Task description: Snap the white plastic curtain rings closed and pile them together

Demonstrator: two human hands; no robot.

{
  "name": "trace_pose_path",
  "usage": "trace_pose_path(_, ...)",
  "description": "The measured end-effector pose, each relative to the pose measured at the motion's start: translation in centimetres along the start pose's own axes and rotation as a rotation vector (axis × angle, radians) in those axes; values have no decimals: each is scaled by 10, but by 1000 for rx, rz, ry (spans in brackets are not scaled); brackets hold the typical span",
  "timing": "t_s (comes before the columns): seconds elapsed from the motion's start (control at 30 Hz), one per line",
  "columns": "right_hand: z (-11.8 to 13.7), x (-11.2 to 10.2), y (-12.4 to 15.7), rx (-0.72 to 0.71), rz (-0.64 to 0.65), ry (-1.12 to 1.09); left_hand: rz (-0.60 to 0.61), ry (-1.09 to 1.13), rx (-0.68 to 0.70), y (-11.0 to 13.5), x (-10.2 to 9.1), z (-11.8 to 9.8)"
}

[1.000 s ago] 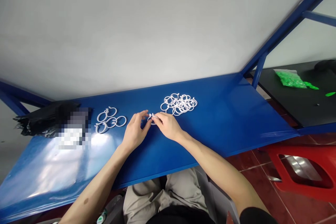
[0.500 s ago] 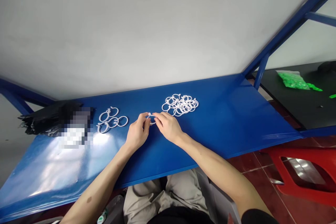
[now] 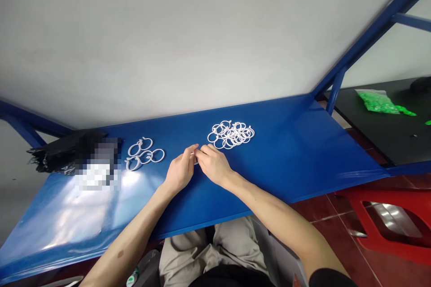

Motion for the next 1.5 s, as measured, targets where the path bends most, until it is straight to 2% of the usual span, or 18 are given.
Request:
trace_pose_path(0.13,-14,-7,-3,52,-56,38,15,53,-8,-6,-9,0)
trace_pose_path(0.2,-23,-15,-4,95,-113,62,-29,7,-16,-8,-18,5)
trace_pose_path(0.27,-35,-29,-3,169,-195,93,-122,-140,-83,-11,-30,14)
trace_pose_path(0.37,-58,-54,1,337,-282,205,-240,-428,-256,-11,-47,30)
trace_pose_path(0.47,-80,-77,10,481,-294,361,-192,-578,-387,-8,-54,41)
trace_pose_path(0.53,-91,-87,16,561,-282,419,-114,-599,-400,-7,-53,44)
trace_pose_path(0.63,-104,-89,22,653,-207,429,-55,-582,-345,-6,-49,41)
trace_pose_path(0.7,-108,-88,24,674,-167,419,-67,-555,-298,-7,-46,38)
trace_pose_path(0.77,-108,-88,23,660,-209,414,-119,-501,-244,-8,-45,34)
trace_pose_path(0.87,-98,-90,18,562,-348,383,-241,-360,-131,-9,-43,29)
trace_pose_path(0.93,-84,-86,12,448,-388,307,-311,-260,-55,-8,-42,25)
trace_pose_path(1.0,-65,-76,4,324,-357,179,-348,-176,21,-6,-40,19)
trace_pose_path(1.1,-35,-53,-4,217,-211,-68,-346,-85,168,-2,-36,5)
trace_pose_path(1.2,-19,-29,-3,286,-73,-319,-343,-47,339,2,-31,-10)
trace_pose_path(1.3,-16,-14,0,378,-16,-489,-356,-47,442,4,-28,-18)
trace_pose_path(1.37,-19,-10,1,428,-25,-560,-332,-63,462,5,-26,-19)
trace_pose_path(1.5,-24,-9,1,487,-46,-624,-206,-92,447,5,-20,-17)
Point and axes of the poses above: each hand's wrist, its own y-axis away from the middle knuckle, its own x-axis out of the palm, z = x × y, the point moved 4 cm from there along -y, towards the middle knuckle, and after that the axes turned 8 degrees about -x, right-handed, at the moved point
